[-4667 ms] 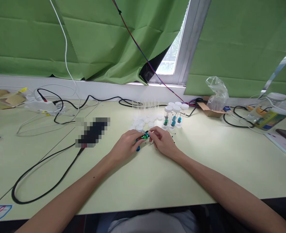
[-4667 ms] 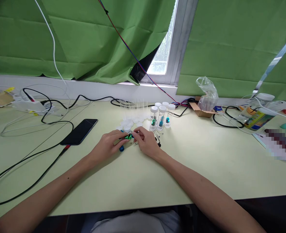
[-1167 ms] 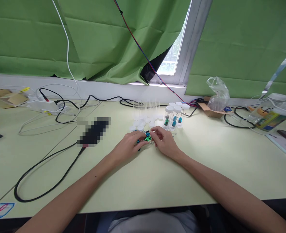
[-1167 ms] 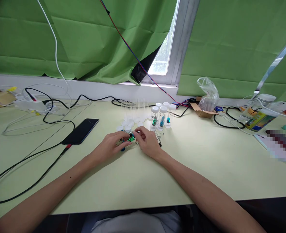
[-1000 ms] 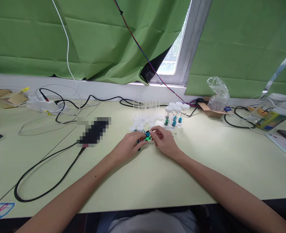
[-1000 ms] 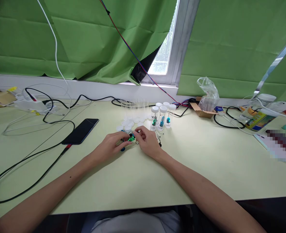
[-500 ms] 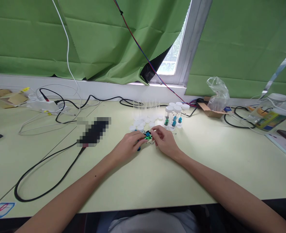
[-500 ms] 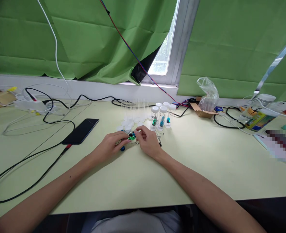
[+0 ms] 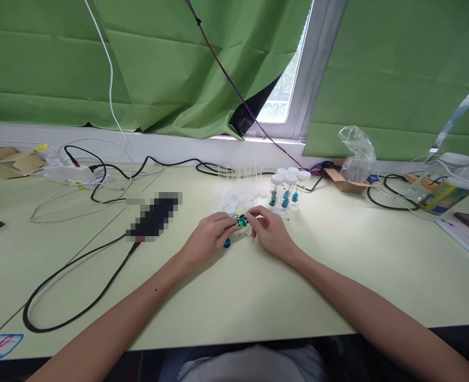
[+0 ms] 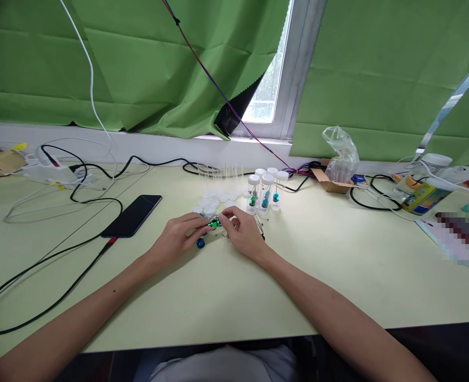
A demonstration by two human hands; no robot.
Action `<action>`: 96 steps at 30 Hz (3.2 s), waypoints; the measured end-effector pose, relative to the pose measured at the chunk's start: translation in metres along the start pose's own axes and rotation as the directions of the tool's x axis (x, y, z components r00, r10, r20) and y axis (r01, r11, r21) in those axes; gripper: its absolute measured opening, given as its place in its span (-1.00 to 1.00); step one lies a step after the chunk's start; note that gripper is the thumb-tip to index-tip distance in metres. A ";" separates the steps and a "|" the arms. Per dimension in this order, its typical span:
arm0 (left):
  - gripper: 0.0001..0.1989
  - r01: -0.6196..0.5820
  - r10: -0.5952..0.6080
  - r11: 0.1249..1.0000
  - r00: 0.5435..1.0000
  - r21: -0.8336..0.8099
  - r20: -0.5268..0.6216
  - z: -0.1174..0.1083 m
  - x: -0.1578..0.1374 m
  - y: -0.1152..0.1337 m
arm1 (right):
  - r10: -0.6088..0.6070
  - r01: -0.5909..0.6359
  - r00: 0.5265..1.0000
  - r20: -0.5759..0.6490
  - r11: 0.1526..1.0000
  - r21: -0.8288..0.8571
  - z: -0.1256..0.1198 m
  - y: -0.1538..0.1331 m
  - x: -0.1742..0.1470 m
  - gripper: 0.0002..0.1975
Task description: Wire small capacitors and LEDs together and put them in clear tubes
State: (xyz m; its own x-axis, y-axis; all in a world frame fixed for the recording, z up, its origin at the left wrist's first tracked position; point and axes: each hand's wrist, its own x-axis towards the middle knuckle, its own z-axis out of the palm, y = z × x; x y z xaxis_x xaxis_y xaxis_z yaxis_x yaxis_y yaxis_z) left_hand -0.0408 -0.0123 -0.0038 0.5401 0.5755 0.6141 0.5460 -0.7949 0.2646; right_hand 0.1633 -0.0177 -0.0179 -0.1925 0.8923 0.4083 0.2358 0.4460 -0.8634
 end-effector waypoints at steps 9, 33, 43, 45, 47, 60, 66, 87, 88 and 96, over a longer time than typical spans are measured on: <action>-0.81 0.009 -0.010 1.000 0.999 -0.017 -0.048 0.001 0.001 0.002 | -0.039 0.040 0.999 -0.011 0.997 0.070 0.001 -0.002 -0.001 -0.73; -0.60 0.404 -0.344 0.884 0.903 -0.236 0.258 -0.007 0.009 0.017 | -0.004 0.016 0.999 -0.048 0.969 0.248 0.005 0.002 0.001 -0.78; -0.57 0.462 -0.379 0.853 0.868 -0.245 0.320 -0.007 0.008 0.016 | 0.017 0.004 0.998 -0.062 0.946 0.324 0.007 -0.003 0.001 -0.78; -0.57 0.473 -0.383 0.841 0.863 -0.262 0.329 -0.007 0.008 0.016 | 0.029 -0.006 0.997 -0.065 0.943 0.334 0.007 -0.003 0.001 -0.77; -0.57 0.484 -0.386 0.825 0.860 -0.293 0.335 -0.008 0.008 0.016 | 0.041 -0.016 0.997 -0.067 0.940 0.340 0.007 -0.002 0.001 -0.77; -0.50 0.566 -0.433 0.683 0.822 -0.460 0.369 -0.005 0.008 0.010 | 0.103 -0.078 0.993 -0.054 0.932 0.353 0.007 -0.003 0.003 -0.69; -0.51 0.580 -0.444 0.663 0.814 -0.474 0.375 -0.006 0.009 0.011 | 0.093 -0.072 0.995 -0.039 0.930 0.362 0.008 -0.001 0.002 -0.73; -0.49 0.573 -0.449 0.641 0.819 -0.510 0.356 -0.006 0.008 0.005 | 0.067 -0.059 0.997 -0.029 0.970 0.235 0.007 0.000 0.000 -0.73; -0.49 0.575 -0.448 0.637 0.818 -0.514 0.361 -0.006 0.008 0.005 | 0.069 -0.060 0.997 -0.030 0.971 0.233 0.007 0.000 0.000 -0.73; -0.49 0.567 -0.439 0.651 0.823 -0.505 0.360 -0.009 0.008 0.009 | 0.068 -0.059 0.997 -0.038 0.979 0.197 0.006 0.000 0.000 -0.69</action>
State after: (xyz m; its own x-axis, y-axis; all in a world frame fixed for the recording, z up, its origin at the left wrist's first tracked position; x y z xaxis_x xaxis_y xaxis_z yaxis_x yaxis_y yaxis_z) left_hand -0.0373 -0.0162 0.0104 0.4354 0.8919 0.1220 0.3385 -0.2878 0.8959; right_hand 0.1574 -0.0177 -0.0198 -0.1395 0.9225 0.3598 0.0544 0.3700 -0.9274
